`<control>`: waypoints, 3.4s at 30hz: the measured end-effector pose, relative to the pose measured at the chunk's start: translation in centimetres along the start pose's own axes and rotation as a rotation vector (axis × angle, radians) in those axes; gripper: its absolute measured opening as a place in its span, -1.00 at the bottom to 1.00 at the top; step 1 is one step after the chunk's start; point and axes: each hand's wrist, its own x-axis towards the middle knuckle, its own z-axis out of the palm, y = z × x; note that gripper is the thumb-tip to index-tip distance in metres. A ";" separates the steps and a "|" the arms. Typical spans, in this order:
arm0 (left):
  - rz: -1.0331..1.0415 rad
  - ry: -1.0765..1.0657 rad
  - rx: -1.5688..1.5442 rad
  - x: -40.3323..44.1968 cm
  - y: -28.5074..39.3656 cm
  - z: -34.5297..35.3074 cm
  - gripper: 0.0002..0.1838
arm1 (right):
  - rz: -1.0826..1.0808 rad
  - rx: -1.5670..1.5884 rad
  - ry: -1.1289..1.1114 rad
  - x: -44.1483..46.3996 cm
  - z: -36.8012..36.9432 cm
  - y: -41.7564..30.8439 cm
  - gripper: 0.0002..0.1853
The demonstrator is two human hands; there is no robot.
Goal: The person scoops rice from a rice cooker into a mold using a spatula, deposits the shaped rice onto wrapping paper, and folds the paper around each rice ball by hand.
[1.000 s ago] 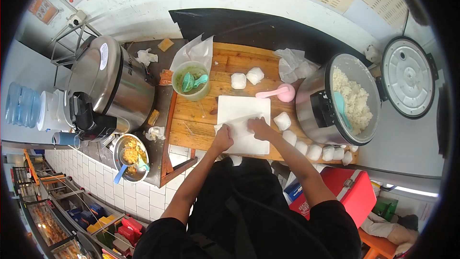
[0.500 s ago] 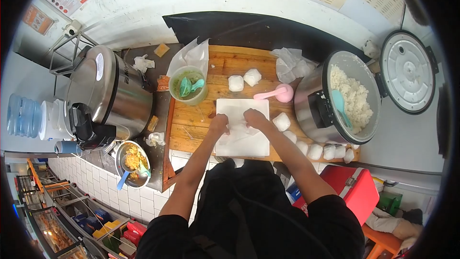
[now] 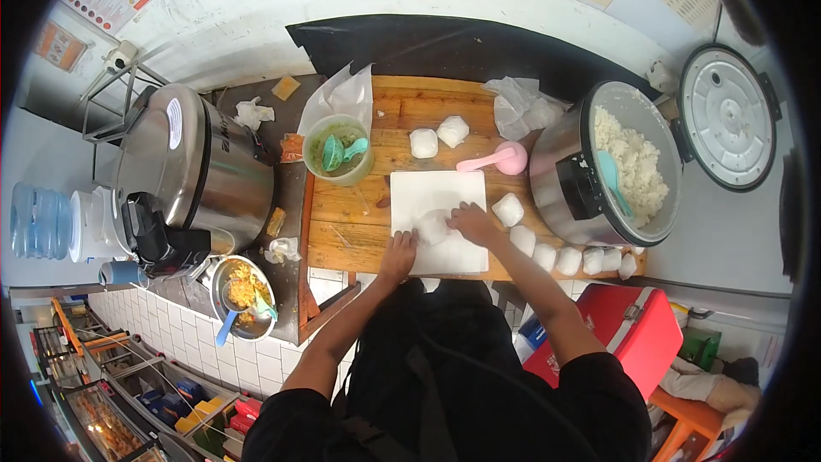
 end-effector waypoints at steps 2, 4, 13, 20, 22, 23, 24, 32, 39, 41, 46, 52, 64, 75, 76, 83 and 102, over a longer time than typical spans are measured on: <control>0.059 -0.007 -0.124 1.2 -1.4 -0.1 -0.48 | -0.060 -0.088 -0.215 2.1 -1.1 0.4 -0.89; 0.031 -0.142 -0.189 3.8 -2.8 -1.1 -0.53 | -0.020 -0.133 -0.157 3.6 0.6 0.1 -0.93; 0.123 -0.353 -0.715 9.7 -4.9 2.2 -0.40 | 0.602 0.167 0.401 -0.6 4.2 -7.2 -0.81; 0.349 -0.474 -1.268 11.6 -3.4 -1.1 -0.35 | 0.898 1.187 0.737 1.5 6.3 -6.8 -0.61; 0.272 -0.317 -1.363 12.6 -3.0 -4.0 -0.48 | 0.937 1.811 0.797 1.2 5.6 -5.5 -0.55; 0.283 -0.319 -1.359 13.2 -2.5 -5.8 -0.48 | 0.934 1.808 0.810 1.2 4.0 -5.5 -0.55; 0.255 -0.227 -1.492 13.6 -1.4 -7.7 -0.59 | 0.610 2.353 0.743 0.9 1.8 -6.0 -0.51; 0.144 0.194 -0.960 13.1 1.7 -10.5 -0.62 | 0.545 2.655 0.950 2.5 -6.1 -5.8 -0.44; -0.791 -0.122 -1.574 15.1 -1.6 -9.0 -0.50 | 1.111 1.325 0.675 7.9 -1.2 1.1 -0.29; -0.822 0.017 -1.365 16.4 -4.6 -6.6 -0.48 | 1.504 1.273 0.611 9.5 1.7 6.5 -0.24; -0.703 0.305 -0.921 20.2 -11.4 0.1 -0.41 | 1.974 0.790 0.417 10.7 -1.2 11.0 -0.38; -0.482 0.286 -0.567 21.1 -10.7 1.1 -0.44 | 1.413 0.554 0.684 7.7 6.5 13.1 -0.73; 0.156 -0.117 -2.340 20.2 3.3 -21.1 0.27 | 0.976 0.882 0.230 -6.9 -38.5 2.9 -0.71; 0.071 -0.191 -2.103 20.4 9.9 -18.9 0.42 | 0.954 -0.121 -0.418 -18.7 -28.0 21.4 -0.78; 0.043 -0.168 -2.310 20.3 10.9 -19.2 0.32 | 0.946 -0.118 -0.417 -18.9 -28.0 21.3 -0.78; -0.698 -0.290 -2.144 18.7 13.0 -18.5 -0.32 | 0.922 -0.561 -0.297 -22.3 -37.8 19.3 -0.88; -0.435 -0.590 -1.777 18.6 6.8 -19.3 -0.30 | 0.610 -0.117 -0.557 -15.1 -33.1 16.9 -0.74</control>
